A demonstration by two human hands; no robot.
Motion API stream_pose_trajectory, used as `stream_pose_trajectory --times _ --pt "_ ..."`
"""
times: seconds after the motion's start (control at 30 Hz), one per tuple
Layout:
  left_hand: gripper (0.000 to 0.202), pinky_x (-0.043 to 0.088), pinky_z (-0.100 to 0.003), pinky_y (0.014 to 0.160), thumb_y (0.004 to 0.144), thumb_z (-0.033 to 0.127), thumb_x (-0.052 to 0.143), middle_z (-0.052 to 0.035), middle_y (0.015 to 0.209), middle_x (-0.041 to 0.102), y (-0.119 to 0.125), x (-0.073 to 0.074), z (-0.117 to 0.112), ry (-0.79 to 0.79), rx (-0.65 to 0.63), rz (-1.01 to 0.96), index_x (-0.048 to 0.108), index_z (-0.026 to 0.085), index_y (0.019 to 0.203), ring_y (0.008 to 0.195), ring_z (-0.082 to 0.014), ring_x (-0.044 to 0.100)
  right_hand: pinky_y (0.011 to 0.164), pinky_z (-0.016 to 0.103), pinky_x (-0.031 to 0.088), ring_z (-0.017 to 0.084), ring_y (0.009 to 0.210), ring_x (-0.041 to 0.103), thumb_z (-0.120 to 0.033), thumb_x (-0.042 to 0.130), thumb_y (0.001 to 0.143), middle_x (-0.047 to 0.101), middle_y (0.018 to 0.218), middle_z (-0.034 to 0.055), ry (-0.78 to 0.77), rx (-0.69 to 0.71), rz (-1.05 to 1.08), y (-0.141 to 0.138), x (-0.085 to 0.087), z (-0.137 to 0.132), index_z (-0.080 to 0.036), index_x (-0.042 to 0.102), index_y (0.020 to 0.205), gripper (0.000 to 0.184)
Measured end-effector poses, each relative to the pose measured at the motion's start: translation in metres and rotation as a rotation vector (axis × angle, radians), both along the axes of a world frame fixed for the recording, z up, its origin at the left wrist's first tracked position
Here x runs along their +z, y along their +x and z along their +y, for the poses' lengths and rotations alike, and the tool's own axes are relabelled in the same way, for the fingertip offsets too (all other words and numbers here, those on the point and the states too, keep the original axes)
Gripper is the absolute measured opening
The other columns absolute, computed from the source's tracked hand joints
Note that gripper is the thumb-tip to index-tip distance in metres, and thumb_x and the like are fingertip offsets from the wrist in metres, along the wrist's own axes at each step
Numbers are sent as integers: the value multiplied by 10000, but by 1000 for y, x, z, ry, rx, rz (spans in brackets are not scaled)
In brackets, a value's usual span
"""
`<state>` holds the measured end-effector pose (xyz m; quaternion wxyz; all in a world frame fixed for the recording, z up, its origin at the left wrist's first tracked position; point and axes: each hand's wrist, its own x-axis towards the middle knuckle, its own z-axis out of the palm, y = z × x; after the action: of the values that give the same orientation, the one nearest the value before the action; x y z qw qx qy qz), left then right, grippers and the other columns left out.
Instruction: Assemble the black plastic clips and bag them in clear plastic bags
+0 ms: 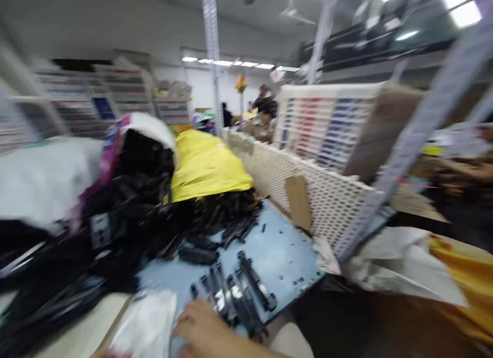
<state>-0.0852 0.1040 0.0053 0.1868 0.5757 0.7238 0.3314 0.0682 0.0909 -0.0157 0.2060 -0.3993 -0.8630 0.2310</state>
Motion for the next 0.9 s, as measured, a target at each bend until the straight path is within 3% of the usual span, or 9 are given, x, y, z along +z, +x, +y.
stream_pose_trajectory --times 0.07,0.13,0.2,0.27,0.33,0.47,0.63,0.77,0.9 --pt "324 539 -399 812 898 363 577 -53 1138 606 -25 -15 -14 -70 85 -131 585 152 1144 974 -234 617 1027 370 382 219 1136 510 -193 567 821 614 1175 95 -21 36 25 -14 -2 -1 -183 598 1111 293" --pt "271 542 -328 699 885 368 590 -32 926 639 -48 -29 -24 -106 155 -274 613 121 993 791 -170 629 1076 377 334 220 1250 436 -136 505 839 550 1296 115 -37 102 62 -27 -7 0 -165 528 1242 405" --pt "269 496 -260 591 800 389 660 18 694 592 -65 -40 -28 -85 207 -412 584 130 807 623 -128 580 1119 422 274 232 1330 360 -91 469 835 476 1396 119 -48 180 50 -37 -15 2 -164 430 1355 527" --pt "304 458 -232 567 700 408 709 45 620 553 -75 -47 -30 -26 235 -535 536 161 737 583 -115 547 1122 491 246 266 1341 346 -70 463 825 476 1401 122 -47 211 -7 -45 -23 3 -165 428 1361 545" --pt "327 445 -224 583 638 410 727 47 629 561 -78 -48 -30 24 241 -639 518 179 738 600 -114 546 1095 511 272 283 1294 395 -70 459 834 542 1319 124 -16 164 -31 -51 -27 5 -163 502 1286 464" --pt "320 445 -237 587 615 383 730 49 592 569 -72 -48 -29 27 207 -815 511 193 751 581 -127 559 983 421 384 244 1133 492 -89 478 860 578 1208 98 86 140 -5 -62 -17 14 -221 537 1241 407" --pt "356 427 -211 571 577 323 767 63 588 570 -64 -53 -22 34 223 -906 479 198 746 558 -109 560 800 403 414 277 957 511 -172 560 856 609 1026 106 77 -25 -208 -65 -7 28 -205 641 1020 186" --pt "332 433 -206 563 627 343 731 52 596 589 -67 -54 -18 40 223 -912 471 194 769 546 -103 562 849 381 381 245 1016 493 -156 522 889 612 1131 82 134 126 -130 -60 -9 31 -216 581 1139 264" --pt "263 460 -225 592 699 330 670 1 694 656 -76 -48 -16 61 211 -855 470 193 800 605 -120 594 848 395 369 251 1006 499 -144 497 902 655 1047 82 129 94 -130 -59 -11 33 -185 625 963 148"
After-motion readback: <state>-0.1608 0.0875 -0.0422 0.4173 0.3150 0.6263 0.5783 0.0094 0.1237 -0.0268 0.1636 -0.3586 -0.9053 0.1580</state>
